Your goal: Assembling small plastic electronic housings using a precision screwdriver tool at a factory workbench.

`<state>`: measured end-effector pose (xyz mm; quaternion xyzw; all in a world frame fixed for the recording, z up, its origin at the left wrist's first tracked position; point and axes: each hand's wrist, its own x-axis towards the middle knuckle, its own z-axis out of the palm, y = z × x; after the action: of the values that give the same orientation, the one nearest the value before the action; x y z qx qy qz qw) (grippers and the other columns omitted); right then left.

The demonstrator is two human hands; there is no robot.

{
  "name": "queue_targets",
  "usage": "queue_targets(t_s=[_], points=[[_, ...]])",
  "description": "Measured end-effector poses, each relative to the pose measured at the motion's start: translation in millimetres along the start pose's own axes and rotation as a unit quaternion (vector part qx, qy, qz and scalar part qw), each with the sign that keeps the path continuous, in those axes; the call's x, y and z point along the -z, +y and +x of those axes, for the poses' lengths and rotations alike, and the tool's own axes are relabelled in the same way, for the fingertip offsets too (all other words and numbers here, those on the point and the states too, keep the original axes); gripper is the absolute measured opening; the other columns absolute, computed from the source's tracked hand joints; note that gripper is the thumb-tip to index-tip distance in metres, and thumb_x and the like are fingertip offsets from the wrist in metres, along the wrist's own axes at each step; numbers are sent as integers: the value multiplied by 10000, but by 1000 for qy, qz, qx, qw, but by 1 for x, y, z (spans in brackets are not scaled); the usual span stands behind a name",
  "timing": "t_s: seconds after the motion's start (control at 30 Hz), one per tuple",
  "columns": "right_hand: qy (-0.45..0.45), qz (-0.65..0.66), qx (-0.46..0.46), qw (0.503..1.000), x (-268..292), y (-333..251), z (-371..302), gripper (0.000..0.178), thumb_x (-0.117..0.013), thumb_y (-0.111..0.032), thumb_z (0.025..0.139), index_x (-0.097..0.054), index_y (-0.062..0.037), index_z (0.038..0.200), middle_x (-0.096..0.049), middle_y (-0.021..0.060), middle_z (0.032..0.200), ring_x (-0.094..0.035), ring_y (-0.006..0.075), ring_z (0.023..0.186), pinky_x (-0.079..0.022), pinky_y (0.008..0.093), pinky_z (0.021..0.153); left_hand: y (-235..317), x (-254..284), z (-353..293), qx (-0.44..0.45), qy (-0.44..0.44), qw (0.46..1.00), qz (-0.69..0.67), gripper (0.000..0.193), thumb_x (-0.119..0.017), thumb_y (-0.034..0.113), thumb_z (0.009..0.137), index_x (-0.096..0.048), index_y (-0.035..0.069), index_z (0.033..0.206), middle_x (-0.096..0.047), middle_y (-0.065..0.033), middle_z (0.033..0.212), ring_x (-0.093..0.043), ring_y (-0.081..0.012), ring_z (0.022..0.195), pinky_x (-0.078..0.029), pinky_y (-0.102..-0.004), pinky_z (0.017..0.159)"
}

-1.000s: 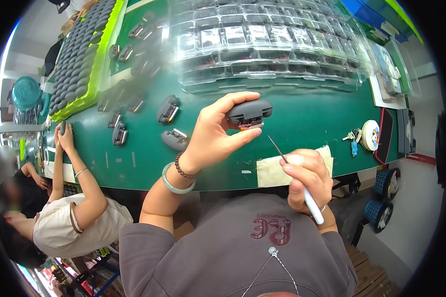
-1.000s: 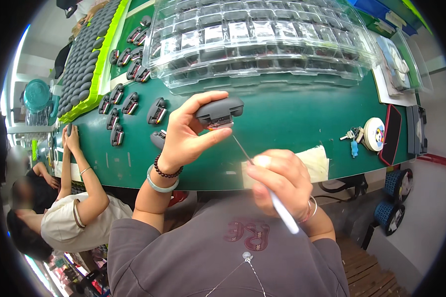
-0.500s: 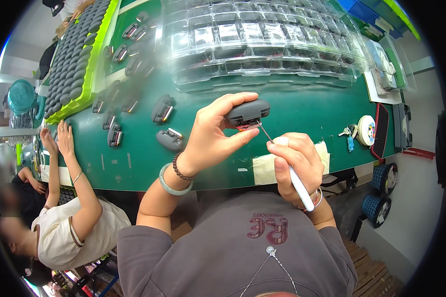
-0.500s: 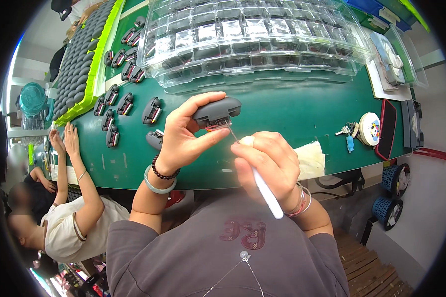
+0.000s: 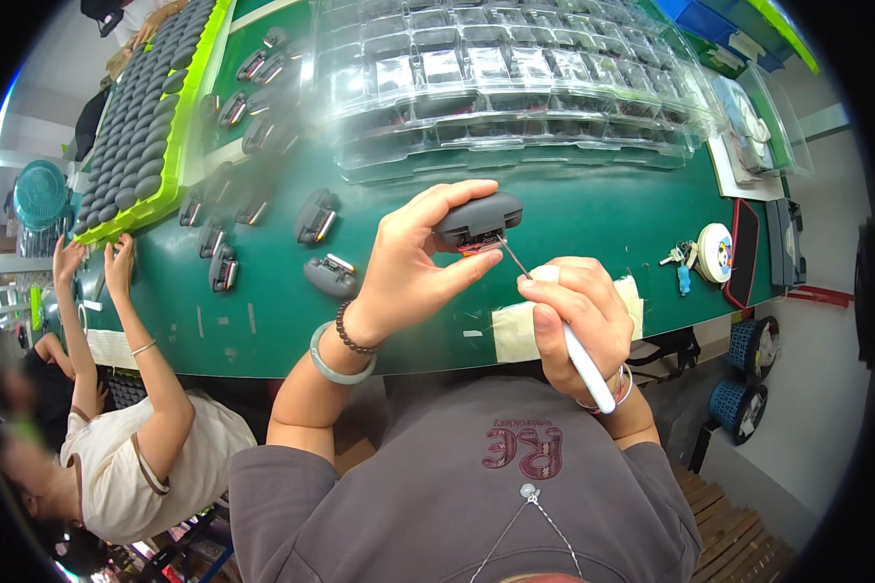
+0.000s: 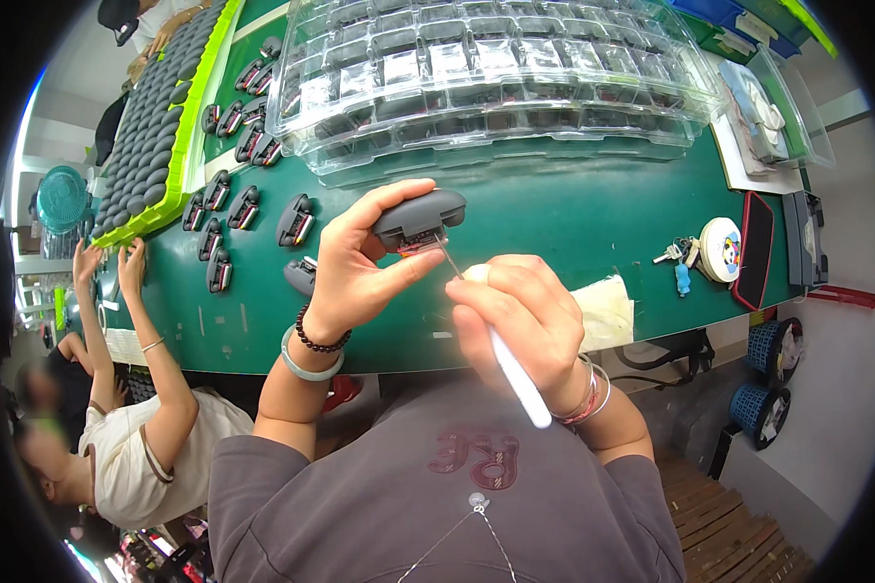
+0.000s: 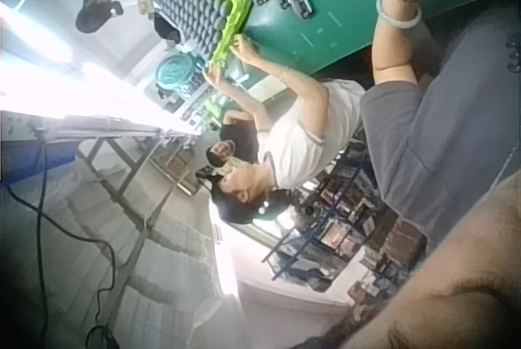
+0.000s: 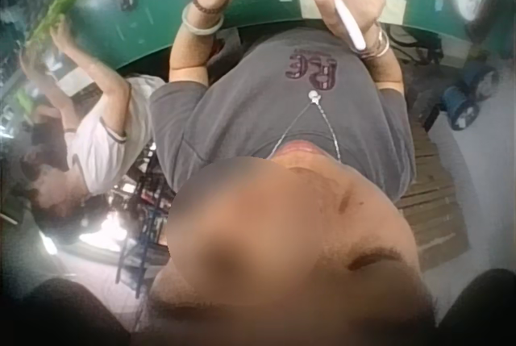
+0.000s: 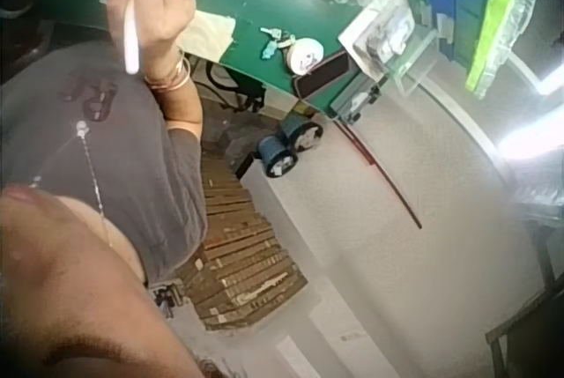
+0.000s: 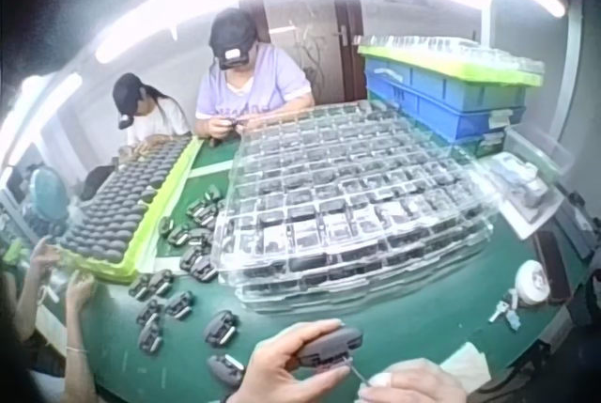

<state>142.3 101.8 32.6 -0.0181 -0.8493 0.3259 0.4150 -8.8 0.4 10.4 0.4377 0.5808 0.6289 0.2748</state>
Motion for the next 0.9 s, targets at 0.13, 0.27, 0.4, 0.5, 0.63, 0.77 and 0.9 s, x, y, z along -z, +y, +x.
queue_targets(t_s=[0.13,0.27,0.4,0.5,0.63,0.77,0.9], points=[[0,-6,4,1000,0,1,-1,132,-629,-1,687,-626,30,815,-573,114,743,-554,253,647,-472,313,566,0,-1,0,-9,6,1000,6,471,-682,-5,702,-528,-6,1146,-564,-108,1053,-589,-162,924,-544,-263,744],[0,3,-2,1000,0,1,-1,122,-630,4,684,-623,28,804,-570,113,738,-553,252,647,-471,313,568,0,-1,-1,-13,9,1000,8,469,-681,-7,700,-530,-7,1144,-564,-107,1055,-590,-163,923,-545,-263,742],[-13,8,-10,1000,3,2,2,97,-632,8,681,-616,24,776,-569,113,732,-553,245,645,-469,316,572,0,-2,0,-19,7,1000,10,467,-681,-8,699,-532,-7,1141,-567,-107,1050,-591,-162,920,-546,-260,733],[-53,14,-9,998,9,3,7,99,-637,10,664,-609,19,758,-571,110,731,-553,247,646,-472,323,578,-1,-3,-1,-14,6,1000,15,468,-682,-7,697,-532,-8,1140,-570,-108,1037,-594,-159,908,-546,-256,720],[-114,-30,45,992,13,1,14,138,-662,-13,616,-600,-1,739,-571,92,739,-556,256,679,-480,338,587,1,0,0,16,-36,999,30,484,-665,-43,728,-485,-47,1177,-527,-129,1135,-575,-170,968,-512,-282,814],[-148,-56,89,983,20,0,21,156,-681,-29,602,-601,-13,736,-575,84,762,-560,249,689,-480,341,581,3,0,0,17,-41,998,48,486,-667,-45,725,-486,-48,1177,-543,-126,1108,-580,-158,942,-508,-270,806],[37,105,-27,993,36,1,4,269,-549,-240,847,-639,-4,754,-591,77,722,-569,219,666,-468,299,572,9,4,3,89,3,992,-92,501,-686,-31,712,-492,-48,1173,-591,-100,1004,-588,-126,873,-499,-245,767]])
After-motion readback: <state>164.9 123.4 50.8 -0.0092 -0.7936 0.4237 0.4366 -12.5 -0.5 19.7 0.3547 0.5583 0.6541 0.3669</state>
